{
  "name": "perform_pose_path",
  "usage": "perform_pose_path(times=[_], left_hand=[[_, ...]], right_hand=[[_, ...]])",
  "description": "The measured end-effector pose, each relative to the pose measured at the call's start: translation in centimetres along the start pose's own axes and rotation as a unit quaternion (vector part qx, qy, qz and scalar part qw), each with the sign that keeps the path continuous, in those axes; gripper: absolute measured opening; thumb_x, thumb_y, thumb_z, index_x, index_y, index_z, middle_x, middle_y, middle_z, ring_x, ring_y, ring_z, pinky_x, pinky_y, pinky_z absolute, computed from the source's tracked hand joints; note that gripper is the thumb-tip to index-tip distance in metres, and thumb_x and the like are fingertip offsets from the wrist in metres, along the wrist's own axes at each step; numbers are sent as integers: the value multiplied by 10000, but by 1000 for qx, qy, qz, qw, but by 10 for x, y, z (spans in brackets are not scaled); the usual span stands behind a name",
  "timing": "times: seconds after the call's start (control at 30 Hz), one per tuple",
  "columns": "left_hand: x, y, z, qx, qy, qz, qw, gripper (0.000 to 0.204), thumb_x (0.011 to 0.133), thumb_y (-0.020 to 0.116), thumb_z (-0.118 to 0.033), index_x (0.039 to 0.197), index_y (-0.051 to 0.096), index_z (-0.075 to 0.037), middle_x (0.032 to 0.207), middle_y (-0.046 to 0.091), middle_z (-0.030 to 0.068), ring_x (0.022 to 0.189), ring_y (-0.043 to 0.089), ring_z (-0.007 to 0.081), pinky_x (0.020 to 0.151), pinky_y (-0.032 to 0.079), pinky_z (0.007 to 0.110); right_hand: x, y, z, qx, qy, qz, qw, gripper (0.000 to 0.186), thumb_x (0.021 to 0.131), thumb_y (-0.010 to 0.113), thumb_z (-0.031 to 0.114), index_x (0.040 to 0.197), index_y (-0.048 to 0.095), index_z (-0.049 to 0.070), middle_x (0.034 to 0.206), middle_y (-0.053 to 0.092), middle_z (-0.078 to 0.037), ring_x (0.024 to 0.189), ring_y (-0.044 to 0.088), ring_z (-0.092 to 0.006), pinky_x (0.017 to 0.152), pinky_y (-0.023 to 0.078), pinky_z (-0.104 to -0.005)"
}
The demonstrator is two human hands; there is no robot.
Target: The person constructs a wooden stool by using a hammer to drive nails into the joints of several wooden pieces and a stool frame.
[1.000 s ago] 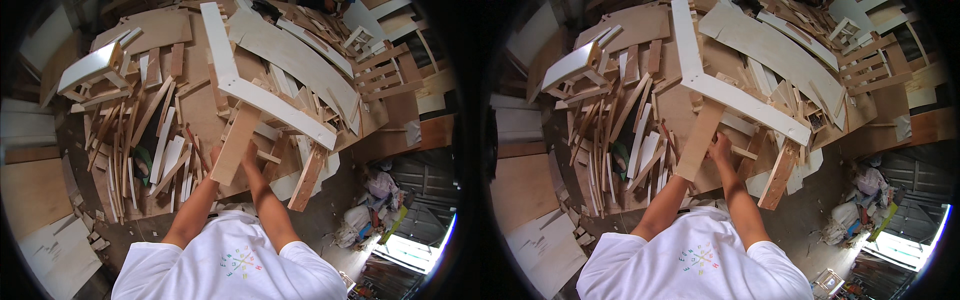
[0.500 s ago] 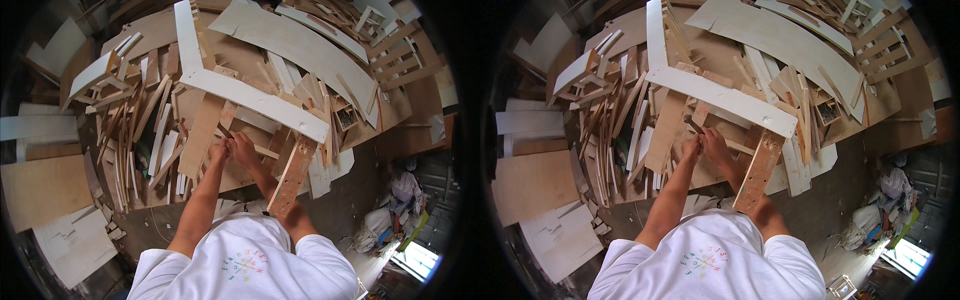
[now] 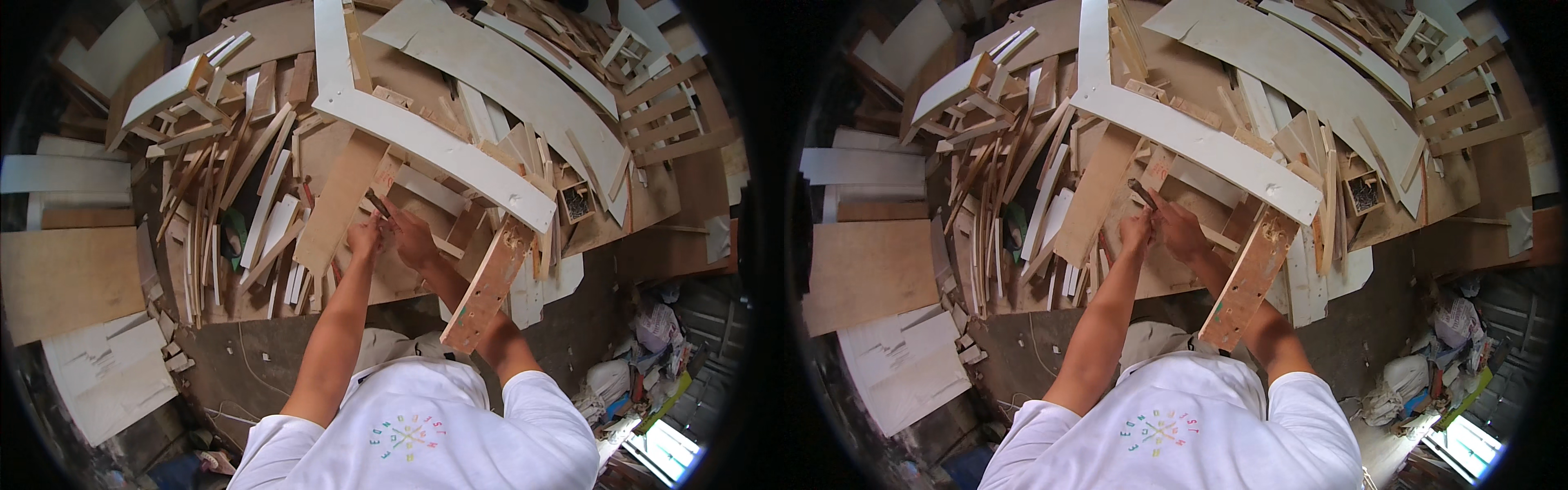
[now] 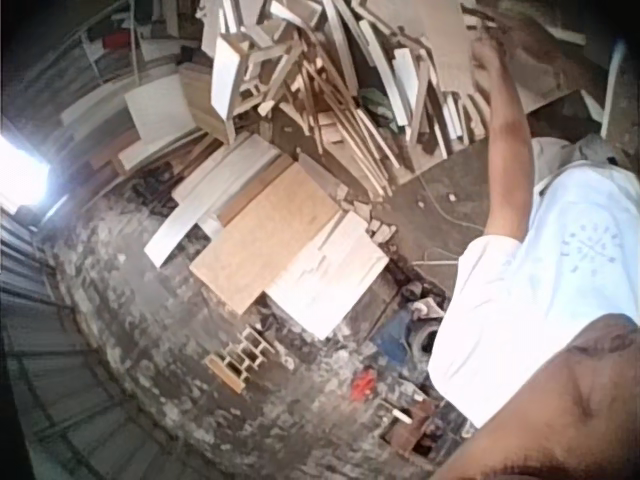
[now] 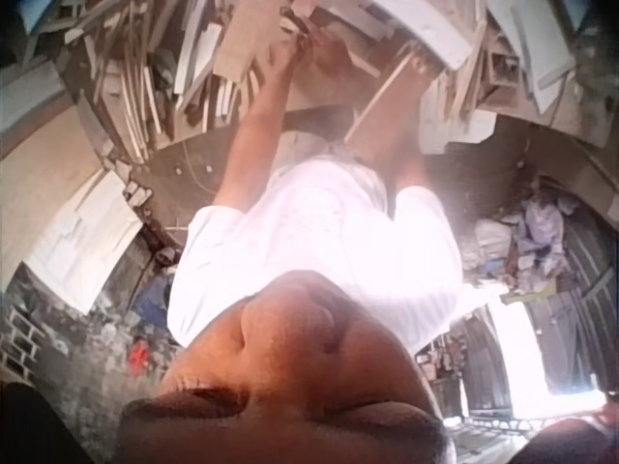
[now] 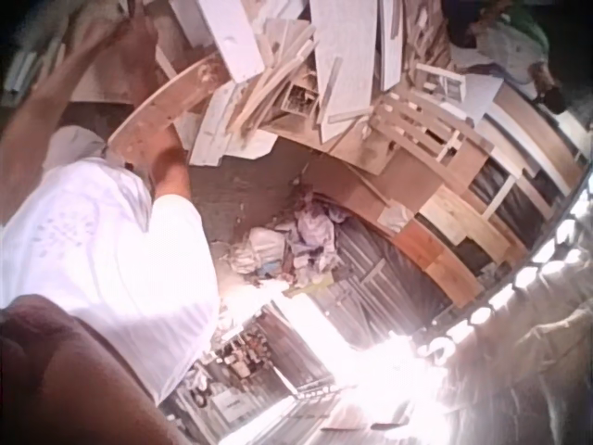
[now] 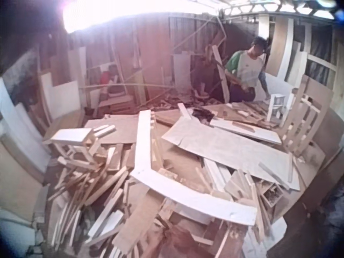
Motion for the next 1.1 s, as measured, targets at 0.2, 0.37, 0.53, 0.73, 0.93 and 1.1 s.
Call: perform_pose_path(times=[0.2,0.37,0.53,0.73,0.93,1.1], left_hand=[[19,-9,20,24,16,-17,999,496,976,723,-426,689,710,-22,548,605,60,447,587,175,409,439,340],[22,-1,26,56,9,-8,998,456,982,705,-359,664,683,-32,569,625,66,479,599,177,440,446,334],[35,-10,41,-157,50,30,986,353,1002,666,-242,780,674,33,755,696,96,581,611,154,513,467,313],[-8,3,2,-88,-5,2,996,219,987,662,-104,844,673,62,818,695,68,629,609,130,541,471,291],[-11,-1,1,-20,-13,29,999,223,978,685,-133,849,700,48,768,668,56,630,594,120,546,462,283],[-4,0,6,-52,16,-11,998,414,993,729,-381,731,665,-67,617,575,3,455,477,95,405,304,281]], right_hand=[[-2,2,3,-29,7,32,999,565,1012,521,112,1568,471,197,1040,673,-185,948,703,-332,850,559,-415],[8,10,7,-45,-14,44,998,608,960,609,93,1548,509,211,962,668,-140,876,680,-307,823,550,-399],[12,18,26,-187,-81,101,974,640,933,666,217,1540,500,336,978,634,-134,862,691,-355,757,575,-447],[5,15,0,-220,-69,96,968,679,893,726,346,1533,499,374,1044,615,-140,865,701,-372,743,588,-465],[2,15,2,-159,-57,89,982,677,903,716,279,1542,496,331,1011,617,-148,864,702,-379,750,588,-468],[-1,16,13,-165,-39,80,982,648,923,660,165,1539,507,295,1020,645,-162,867,704,-377,766,586,-464]])
Point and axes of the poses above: each hand's wrist, its own x-axis towards the middle knuckle, its own y-axis out of the palm, z = x × y, the point moved 9 cm from there along x, towards the middle knuckle
